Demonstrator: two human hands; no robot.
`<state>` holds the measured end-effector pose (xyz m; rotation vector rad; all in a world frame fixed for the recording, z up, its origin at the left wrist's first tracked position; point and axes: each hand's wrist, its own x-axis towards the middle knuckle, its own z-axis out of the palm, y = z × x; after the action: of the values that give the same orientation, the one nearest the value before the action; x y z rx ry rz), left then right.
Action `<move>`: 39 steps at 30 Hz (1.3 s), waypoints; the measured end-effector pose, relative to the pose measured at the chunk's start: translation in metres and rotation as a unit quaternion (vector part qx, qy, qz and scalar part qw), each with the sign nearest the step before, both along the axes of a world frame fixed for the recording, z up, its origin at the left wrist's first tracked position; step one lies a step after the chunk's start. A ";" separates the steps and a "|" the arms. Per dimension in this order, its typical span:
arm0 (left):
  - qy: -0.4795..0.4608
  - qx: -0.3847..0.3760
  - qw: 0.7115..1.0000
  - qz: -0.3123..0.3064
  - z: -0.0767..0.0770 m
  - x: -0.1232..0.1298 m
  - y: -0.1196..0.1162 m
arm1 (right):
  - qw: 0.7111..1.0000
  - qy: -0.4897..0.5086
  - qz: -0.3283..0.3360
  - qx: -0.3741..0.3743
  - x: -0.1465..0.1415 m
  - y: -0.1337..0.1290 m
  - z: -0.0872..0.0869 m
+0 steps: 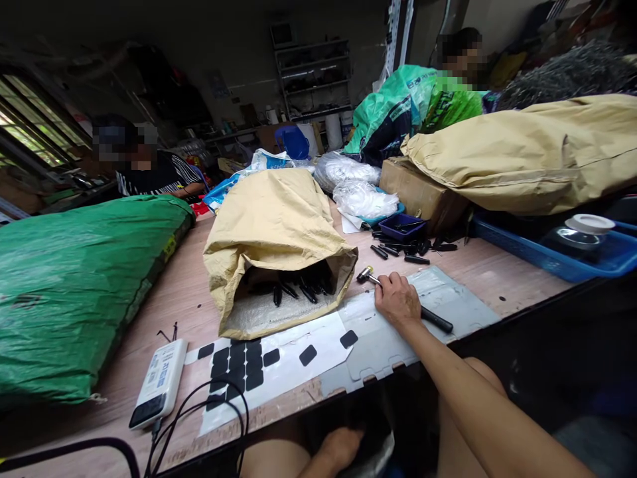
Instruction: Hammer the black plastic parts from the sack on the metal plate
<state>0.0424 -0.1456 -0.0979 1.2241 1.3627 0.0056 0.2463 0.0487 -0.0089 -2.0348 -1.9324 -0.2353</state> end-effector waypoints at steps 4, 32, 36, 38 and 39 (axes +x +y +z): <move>-0.045 0.007 0.986 -0.158 0.072 -0.006 0.010 | 1.000 -0.002 -0.001 0.004 0.000 -0.001 0.000; 0.091 0.515 0.843 0.123 0.116 -0.047 0.122 | 1.000 -0.004 -0.002 -0.001 -0.001 -0.001 0.001; 0.090 0.516 0.849 0.074 0.104 -0.031 0.123 | 1.000 -0.007 -0.002 0.001 0.000 -0.001 0.001; 0.082 0.523 0.845 0.073 0.099 -0.032 0.127 | 1.000 -0.006 0.000 0.004 0.000 -0.001 0.001; 0.078 0.526 0.844 0.074 0.097 -0.033 0.128 | 1.000 -0.005 0.000 0.005 0.000 -0.001 0.001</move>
<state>0.0099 -0.0173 -0.0007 2.0357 1.6411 0.8897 0.2459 0.0472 -0.0077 -2.0319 -1.9327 -0.2568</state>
